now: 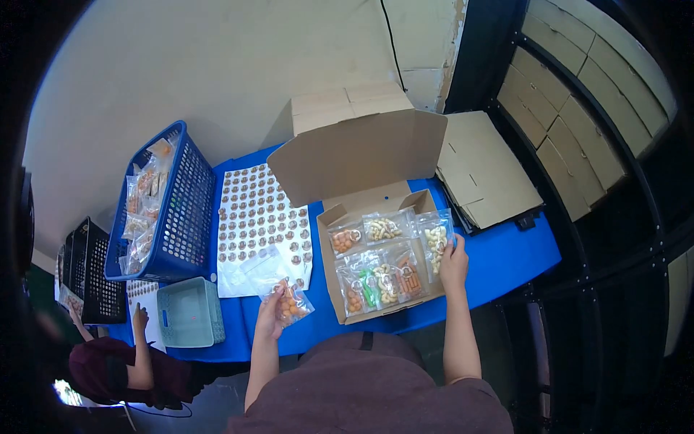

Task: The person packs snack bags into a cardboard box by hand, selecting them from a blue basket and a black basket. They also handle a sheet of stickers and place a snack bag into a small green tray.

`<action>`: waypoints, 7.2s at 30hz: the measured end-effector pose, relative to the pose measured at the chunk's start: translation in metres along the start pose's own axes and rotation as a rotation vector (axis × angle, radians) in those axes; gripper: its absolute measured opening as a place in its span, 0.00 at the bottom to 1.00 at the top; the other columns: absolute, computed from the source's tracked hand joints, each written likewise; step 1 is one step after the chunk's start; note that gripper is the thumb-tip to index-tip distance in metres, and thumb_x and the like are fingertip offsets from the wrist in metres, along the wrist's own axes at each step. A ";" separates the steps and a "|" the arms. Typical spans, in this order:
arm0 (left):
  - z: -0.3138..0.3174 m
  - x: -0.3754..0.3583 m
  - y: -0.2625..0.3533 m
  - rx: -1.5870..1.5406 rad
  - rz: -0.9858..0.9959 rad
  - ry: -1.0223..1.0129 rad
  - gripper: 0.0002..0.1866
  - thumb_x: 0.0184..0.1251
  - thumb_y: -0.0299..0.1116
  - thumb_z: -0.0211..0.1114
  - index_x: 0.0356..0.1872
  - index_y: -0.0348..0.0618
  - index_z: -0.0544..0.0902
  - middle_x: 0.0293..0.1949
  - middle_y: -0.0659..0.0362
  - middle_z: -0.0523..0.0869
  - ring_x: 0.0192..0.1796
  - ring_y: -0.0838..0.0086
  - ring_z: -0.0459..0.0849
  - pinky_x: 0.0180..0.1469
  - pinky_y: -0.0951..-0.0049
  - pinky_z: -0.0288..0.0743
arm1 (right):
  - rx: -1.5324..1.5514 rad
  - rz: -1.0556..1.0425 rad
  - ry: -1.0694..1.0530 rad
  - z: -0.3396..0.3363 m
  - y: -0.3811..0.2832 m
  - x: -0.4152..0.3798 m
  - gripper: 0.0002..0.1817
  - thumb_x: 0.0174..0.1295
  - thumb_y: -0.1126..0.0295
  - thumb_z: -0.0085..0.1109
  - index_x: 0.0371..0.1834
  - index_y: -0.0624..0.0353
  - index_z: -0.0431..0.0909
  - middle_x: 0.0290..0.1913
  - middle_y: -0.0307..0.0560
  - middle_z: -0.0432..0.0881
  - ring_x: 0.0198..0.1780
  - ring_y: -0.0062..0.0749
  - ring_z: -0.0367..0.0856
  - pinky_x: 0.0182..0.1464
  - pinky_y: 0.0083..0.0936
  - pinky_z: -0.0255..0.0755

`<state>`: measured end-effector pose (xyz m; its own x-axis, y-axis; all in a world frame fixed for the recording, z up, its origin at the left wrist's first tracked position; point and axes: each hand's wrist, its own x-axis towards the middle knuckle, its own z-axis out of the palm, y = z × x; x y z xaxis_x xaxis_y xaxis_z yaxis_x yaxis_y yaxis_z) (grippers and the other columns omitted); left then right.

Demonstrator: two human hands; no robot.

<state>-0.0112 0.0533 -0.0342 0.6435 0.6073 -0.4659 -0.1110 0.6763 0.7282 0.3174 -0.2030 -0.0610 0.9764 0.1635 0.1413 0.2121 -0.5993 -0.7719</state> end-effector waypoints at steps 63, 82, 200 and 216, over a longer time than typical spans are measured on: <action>0.028 -0.012 0.012 0.423 0.428 -0.051 0.20 0.72 0.34 0.55 0.60 0.34 0.72 0.51 0.51 0.83 0.53 0.71 0.80 0.60 0.71 0.67 | 0.705 -0.145 -0.971 0.072 -0.153 -0.124 0.21 0.73 0.58 0.41 0.59 0.59 0.74 0.46 0.45 0.76 0.46 0.28 0.74 0.53 0.25 0.67; 0.036 -0.044 -0.005 0.405 0.413 -0.285 0.23 0.76 0.42 0.46 0.60 0.34 0.72 0.53 0.50 0.81 0.57 0.68 0.78 0.59 0.69 0.69 | 0.687 -0.361 -1.185 0.070 -0.160 -0.125 0.22 0.65 0.64 0.56 0.60 0.61 0.72 0.64 0.52 0.70 0.65 0.37 0.67 0.65 0.34 0.61; -0.010 -0.034 0.024 0.455 0.380 0.006 0.17 0.74 0.34 0.46 0.56 0.38 0.74 0.46 0.52 0.82 0.43 0.70 0.84 0.50 0.71 0.74 | 1.070 0.411 0.073 0.088 0.001 0.055 0.15 0.68 0.60 0.47 0.45 0.60 0.72 0.38 0.45 0.77 0.36 0.30 0.80 0.35 0.25 0.75; -0.018 -0.031 0.020 0.445 0.362 0.010 0.18 0.74 0.35 0.46 0.57 0.37 0.73 0.46 0.51 0.82 0.43 0.68 0.84 0.51 0.70 0.74 | 0.514 0.442 -0.140 0.142 0.031 0.035 0.49 0.60 0.59 0.60 0.75 0.54 0.34 0.69 0.64 0.47 0.72 0.54 0.47 0.68 0.43 0.55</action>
<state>-0.0471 0.0552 -0.0143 0.6166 0.7727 -0.1506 0.0077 0.1853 0.9826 0.3518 -0.1042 -0.1678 0.9448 0.1096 -0.3087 -0.2847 -0.1916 -0.9393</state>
